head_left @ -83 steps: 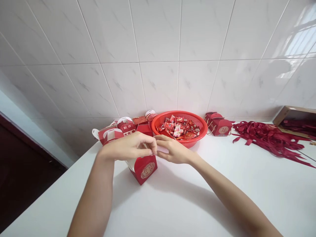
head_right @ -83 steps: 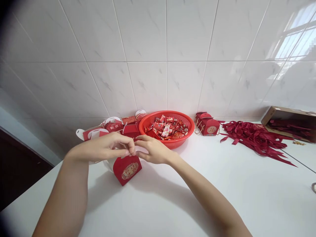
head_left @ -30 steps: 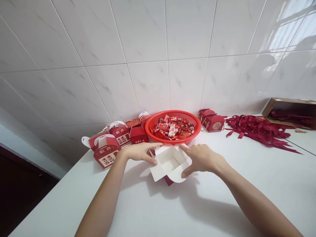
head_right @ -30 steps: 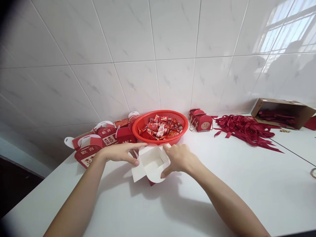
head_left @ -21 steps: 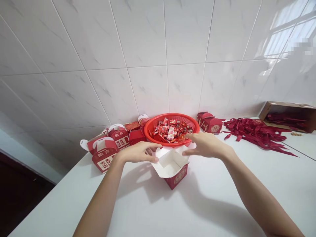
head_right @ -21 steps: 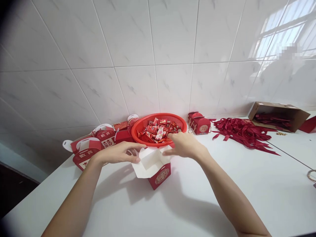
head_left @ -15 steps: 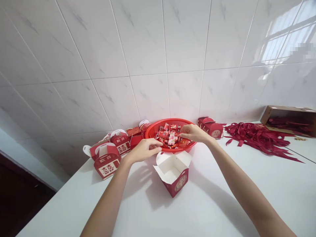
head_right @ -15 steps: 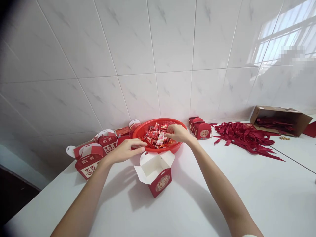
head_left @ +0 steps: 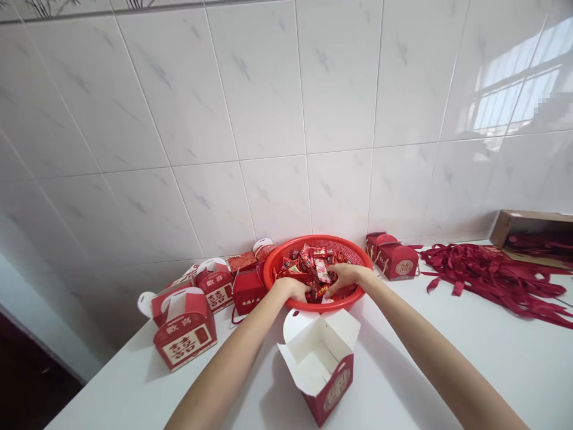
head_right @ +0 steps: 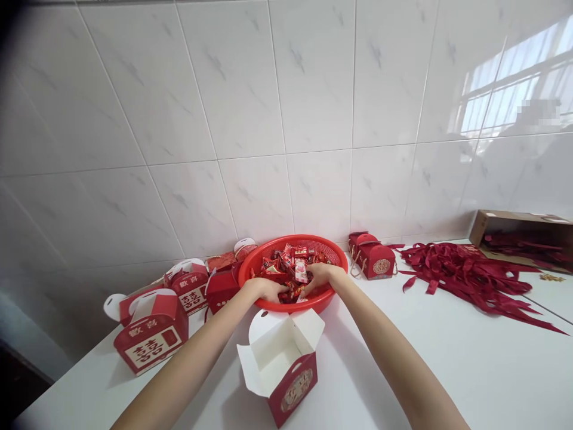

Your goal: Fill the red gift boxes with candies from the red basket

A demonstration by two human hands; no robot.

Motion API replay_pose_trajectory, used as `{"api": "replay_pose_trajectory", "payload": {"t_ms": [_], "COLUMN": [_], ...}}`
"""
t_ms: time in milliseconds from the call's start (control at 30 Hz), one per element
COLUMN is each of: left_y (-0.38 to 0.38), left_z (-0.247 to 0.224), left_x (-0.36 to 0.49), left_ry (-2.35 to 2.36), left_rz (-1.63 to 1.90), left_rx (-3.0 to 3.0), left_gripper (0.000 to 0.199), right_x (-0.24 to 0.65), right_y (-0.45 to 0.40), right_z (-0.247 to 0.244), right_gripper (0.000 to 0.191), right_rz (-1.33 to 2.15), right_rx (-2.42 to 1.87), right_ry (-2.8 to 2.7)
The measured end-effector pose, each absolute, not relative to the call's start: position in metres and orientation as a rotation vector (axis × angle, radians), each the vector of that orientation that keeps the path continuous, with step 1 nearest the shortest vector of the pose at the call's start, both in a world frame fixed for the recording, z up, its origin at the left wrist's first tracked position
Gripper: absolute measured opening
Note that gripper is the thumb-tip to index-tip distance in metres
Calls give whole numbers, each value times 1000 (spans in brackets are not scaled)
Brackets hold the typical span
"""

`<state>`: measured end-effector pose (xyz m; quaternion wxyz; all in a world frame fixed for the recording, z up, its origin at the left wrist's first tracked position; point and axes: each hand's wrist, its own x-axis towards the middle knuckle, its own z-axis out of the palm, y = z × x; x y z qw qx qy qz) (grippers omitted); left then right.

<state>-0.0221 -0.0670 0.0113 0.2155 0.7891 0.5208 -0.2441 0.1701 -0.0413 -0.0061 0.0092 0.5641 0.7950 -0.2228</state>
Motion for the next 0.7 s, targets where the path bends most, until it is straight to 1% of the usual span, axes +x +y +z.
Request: {"api": "replay_pose_trajectory", "payload": {"t_ms": [33,67,167,300,367,467,700], "left_y": [-65,-63,-62,-62,-62,-60,-59], "left_z": [8,5,-3,-8,-9,-10,-11], "left_x": [-21,-20,-19,-20,-21,-22,-25], "left_ry": [1453,1454,1448,1436,1416,1409,1379], "left_rz": [-711,-723,-649,-553,-510,-451,-480], "left_rx": [2235,2284,2393,2429,2399,2371,2334], "left_gripper": [76,66,36,17,13,17,18], "right_x": [169,169,168,168,168,168,168], "right_y": [-42,-42,-42,-39,-40,-41,-37], "right_z": [-7,-7,-10,-14,-14,-13,-18], "right_gripper": [105,106,98,93,89,81,80], "right_rz": [-704,-722,-756,-756,-735,-749,-835], "right_rx": [1738,1712,1680,1695,1699,1672,1689], "right_ry": [2482,2479,2496,2509,2525,2564,2573]}}
